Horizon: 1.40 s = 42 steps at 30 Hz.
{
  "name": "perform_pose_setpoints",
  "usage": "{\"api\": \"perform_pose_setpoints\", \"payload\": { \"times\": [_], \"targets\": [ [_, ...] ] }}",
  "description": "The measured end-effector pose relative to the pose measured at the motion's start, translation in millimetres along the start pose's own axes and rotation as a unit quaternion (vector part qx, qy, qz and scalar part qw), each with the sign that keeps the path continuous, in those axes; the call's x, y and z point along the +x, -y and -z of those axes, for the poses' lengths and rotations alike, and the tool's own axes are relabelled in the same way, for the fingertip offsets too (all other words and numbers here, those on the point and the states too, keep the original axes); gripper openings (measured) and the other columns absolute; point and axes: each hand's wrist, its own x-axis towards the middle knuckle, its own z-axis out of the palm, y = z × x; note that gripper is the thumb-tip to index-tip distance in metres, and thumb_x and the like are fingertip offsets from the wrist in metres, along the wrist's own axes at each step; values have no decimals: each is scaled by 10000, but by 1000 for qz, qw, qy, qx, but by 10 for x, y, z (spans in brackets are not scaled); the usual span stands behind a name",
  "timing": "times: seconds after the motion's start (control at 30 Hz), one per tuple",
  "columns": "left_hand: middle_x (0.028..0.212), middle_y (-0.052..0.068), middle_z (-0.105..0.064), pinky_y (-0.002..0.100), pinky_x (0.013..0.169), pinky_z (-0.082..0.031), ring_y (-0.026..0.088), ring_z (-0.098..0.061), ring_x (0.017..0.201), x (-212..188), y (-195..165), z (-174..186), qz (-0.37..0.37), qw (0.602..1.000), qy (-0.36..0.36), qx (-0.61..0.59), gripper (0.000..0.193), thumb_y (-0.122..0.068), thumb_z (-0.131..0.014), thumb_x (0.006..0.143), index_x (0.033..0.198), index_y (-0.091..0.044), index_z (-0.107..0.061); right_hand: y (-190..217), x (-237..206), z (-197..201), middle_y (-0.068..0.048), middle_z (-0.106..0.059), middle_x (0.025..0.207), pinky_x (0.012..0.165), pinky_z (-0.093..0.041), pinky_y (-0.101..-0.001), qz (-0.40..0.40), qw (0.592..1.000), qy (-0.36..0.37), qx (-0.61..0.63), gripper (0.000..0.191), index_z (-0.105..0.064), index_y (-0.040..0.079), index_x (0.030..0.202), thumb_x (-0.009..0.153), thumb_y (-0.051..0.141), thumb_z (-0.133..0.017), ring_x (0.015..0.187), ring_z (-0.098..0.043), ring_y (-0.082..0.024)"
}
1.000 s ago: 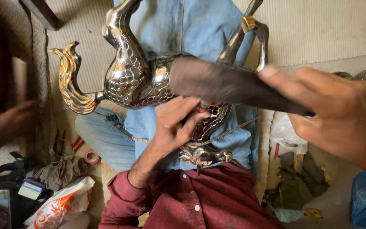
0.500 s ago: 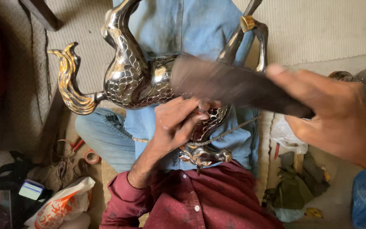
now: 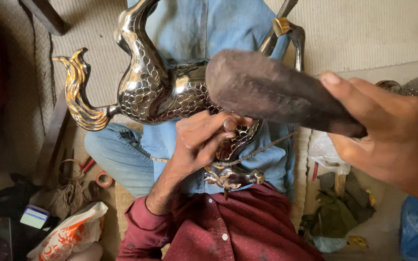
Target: The person sits on the floor with a silvered metal horse sculpture on their lap and decorates its surface by hand. They hold a small punch against the figure and strike it repeatedly with a wooden mallet, repositioning the punch to work different spots, and at the start they pull a rope tied around the sculpture.
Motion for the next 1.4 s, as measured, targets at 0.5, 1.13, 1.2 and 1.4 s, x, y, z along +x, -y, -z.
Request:
{"api": "perform_pose_setpoints", "payload": {
  "times": [0.5, 1.13, 1.2, 1.4],
  "targets": [
    [1027, 57, -729, 343, 806, -546, 252, -716, 935, 52, -35, 32, -66, 998, -21, -7, 151, -76, -776, 942, 1085, -81, -730, -20, -76, -22, -42, -611, 821, 538, -552, -322, -13, 989, 86, -117, 872, -406, 247, 1529, 758, 51, -763, 591, -617, -172],
    [1062, 39, -757, 369, 782, -533, 275, -676, 871, -19, 110, 51, -85, 996, 16, -27, 292, 66, -715, 858, 1117, -68, -738, -4, -234, -75, -68, -639, 864, 524, -538, -371, 10, 990, 26, -137, 818, -566, 198, 1434, 656, 55, -776, 597, -588, -194],
    [1114, 54, -731, 361, 788, -532, 288, -663, 907, -29, 99, 77, -86, 996, 17, -20, 309, 81, -690, 831, 1103, -62, -729, -42, -316, -104, -62, -650, 773, 463, -518, -415, 56, 979, 12, -196, 775, -595, 247, 1351, 638, 37, -813, 574, -607, -242],
    [1129, 139, -726, 366, 822, -533, 237, -738, 1006, -288, -51, 369, -29, 978, -170, -118, 203, 96, -590, 1007, 1175, -18, -588, -307, -479, -846, -104, -674, 946, 588, -557, -296, 93, 950, -288, 76, 471, -583, 146, 1264, 861, -74, -684, 757, -654, -157]
  ]
}}
